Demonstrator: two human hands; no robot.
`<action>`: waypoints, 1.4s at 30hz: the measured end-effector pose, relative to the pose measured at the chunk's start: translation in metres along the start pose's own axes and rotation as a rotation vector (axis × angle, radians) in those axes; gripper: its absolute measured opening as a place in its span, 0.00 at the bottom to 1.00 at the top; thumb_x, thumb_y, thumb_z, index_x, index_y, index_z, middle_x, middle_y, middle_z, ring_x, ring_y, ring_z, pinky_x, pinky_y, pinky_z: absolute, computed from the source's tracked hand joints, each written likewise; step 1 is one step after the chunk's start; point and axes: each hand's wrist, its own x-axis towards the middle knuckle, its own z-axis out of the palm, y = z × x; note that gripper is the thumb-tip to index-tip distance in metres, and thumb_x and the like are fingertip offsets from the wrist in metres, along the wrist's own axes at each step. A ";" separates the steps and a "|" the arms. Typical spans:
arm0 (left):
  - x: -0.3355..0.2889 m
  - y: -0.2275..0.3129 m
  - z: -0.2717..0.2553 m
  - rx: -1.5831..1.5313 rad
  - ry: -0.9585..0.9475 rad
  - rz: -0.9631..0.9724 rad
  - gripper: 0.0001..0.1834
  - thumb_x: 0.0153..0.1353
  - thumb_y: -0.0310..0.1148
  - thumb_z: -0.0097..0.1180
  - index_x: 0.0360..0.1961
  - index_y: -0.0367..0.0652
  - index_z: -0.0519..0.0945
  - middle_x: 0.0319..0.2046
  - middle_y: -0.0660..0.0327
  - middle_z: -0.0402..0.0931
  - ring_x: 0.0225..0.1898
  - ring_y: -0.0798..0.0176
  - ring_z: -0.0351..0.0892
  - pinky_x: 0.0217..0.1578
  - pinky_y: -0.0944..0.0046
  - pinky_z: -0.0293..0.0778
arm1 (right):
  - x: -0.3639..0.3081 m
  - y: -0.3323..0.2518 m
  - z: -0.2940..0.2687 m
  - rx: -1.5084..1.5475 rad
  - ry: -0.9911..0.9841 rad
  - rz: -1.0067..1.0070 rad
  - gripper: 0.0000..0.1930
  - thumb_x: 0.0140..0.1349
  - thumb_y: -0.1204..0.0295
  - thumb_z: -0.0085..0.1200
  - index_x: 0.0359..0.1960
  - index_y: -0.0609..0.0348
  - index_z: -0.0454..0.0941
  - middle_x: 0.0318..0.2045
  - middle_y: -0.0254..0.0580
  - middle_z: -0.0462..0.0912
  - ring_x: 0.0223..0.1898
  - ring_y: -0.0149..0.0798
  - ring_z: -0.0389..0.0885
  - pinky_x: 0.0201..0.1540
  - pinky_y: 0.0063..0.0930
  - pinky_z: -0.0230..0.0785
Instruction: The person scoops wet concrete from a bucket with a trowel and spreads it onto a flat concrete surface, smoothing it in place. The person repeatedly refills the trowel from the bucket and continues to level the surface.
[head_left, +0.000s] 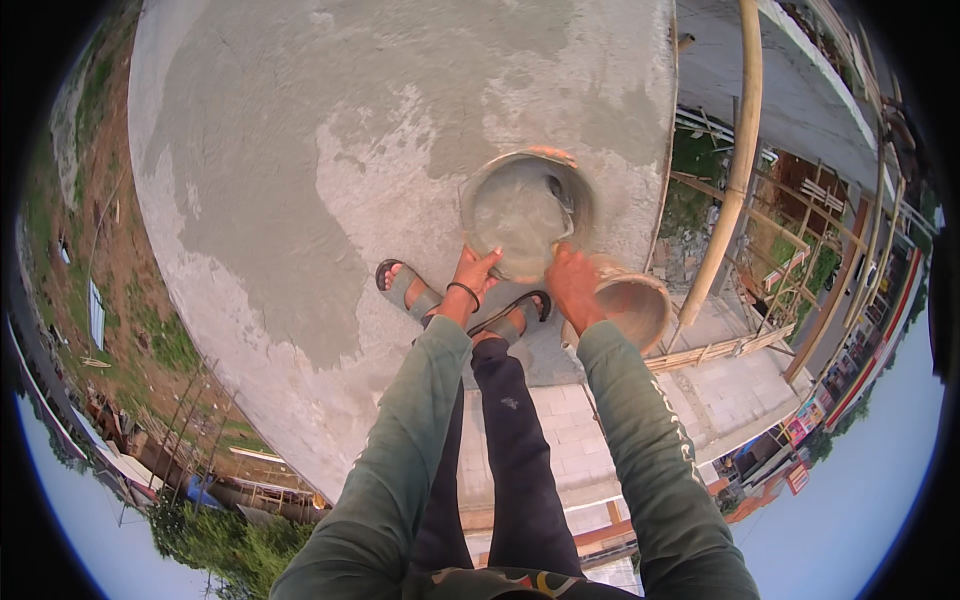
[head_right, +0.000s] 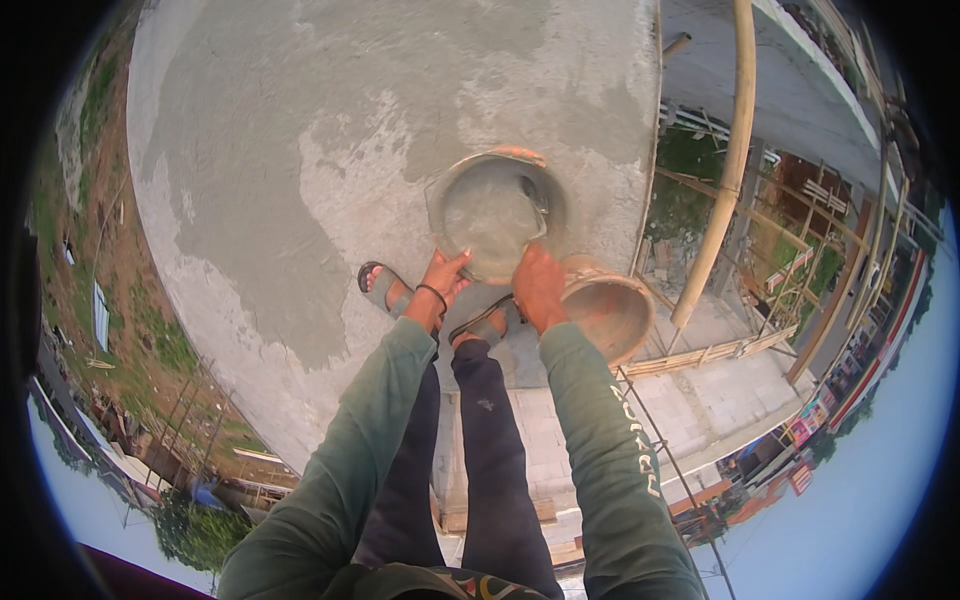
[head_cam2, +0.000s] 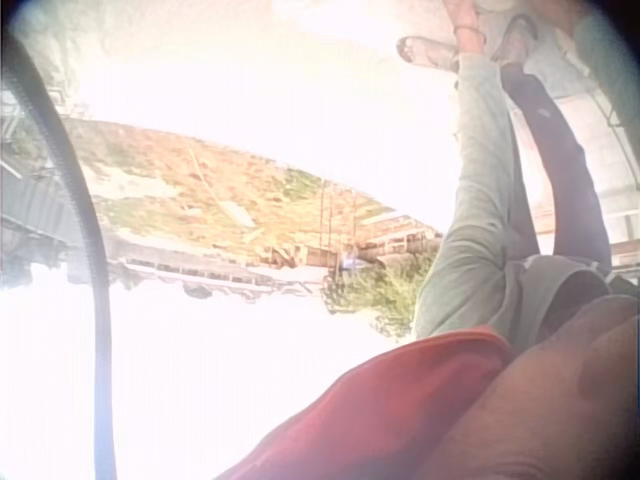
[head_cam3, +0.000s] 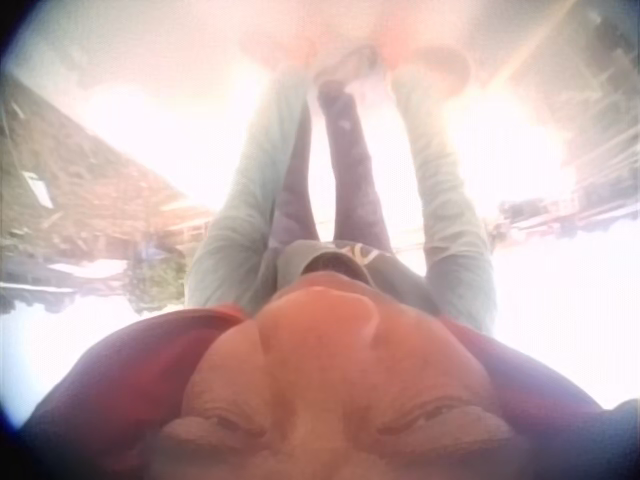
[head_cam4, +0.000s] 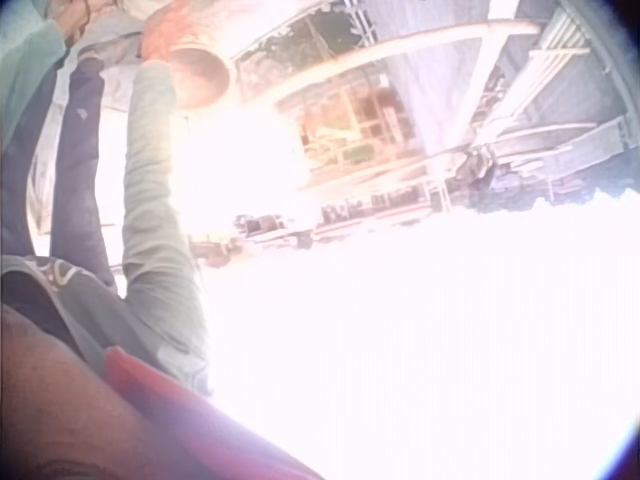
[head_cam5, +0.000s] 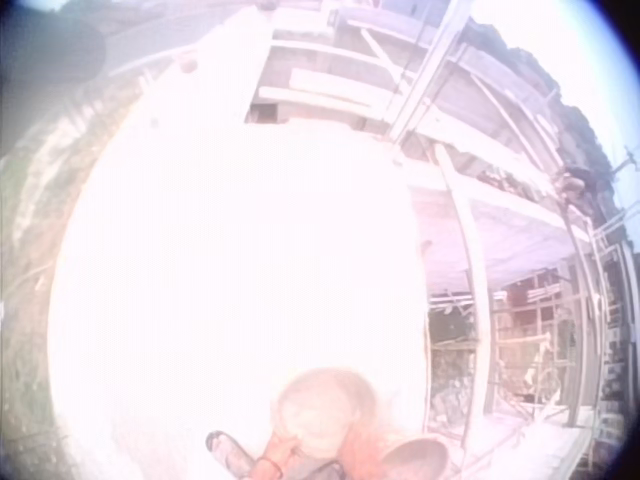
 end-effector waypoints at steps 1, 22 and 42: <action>0.000 -0.001 -0.001 0.004 0.008 -0.018 0.35 0.67 0.36 0.63 0.69 0.55 0.56 0.63 0.58 0.68 0.60 0.56 0.71 0.54 0.51 0.71 | 0.000 0.000 0.001 0.027 -0.028 0.003 0.18 0.64 0.71 0.49 0.53 0.70 0.74 0.38 0.65 0.84 0.39 0.64 0.85 0.43 0.51 0.78; -0.003 0.012 -0.001 0.420 0.106 -0.142 0.30 0.69 0.43 0.58 0.64 0.51 0.56 0.53 0.54 0.73 0.41 0.57 0.82 0.37 0.57 0.82 | -0.044 -0.013 -0.043 0.343 0.037 -0.072 0.17 0.63 0.71 0.53 0.53 0.65 0.75 0.25 0.45 0.76 0.23 0.40 0.80 0.20 0.34 0.72; -0.050 0.051 0.058 0.718 0.586 0.734 0.17 0.64 0.38 0.63 0.44 0.33 0.78 0.43 0.48 0.78 0.47 0.55 0.76 0.48 0.57 0.72 | -0.021 -0.026 0.016 -0.007 0.106 -0.028 0.16 0.67 0.70 0.48 0.50 0.68 0.75 0.37 0.61 0.85 0.37 0.55 0.87 0.36 0.43 0.82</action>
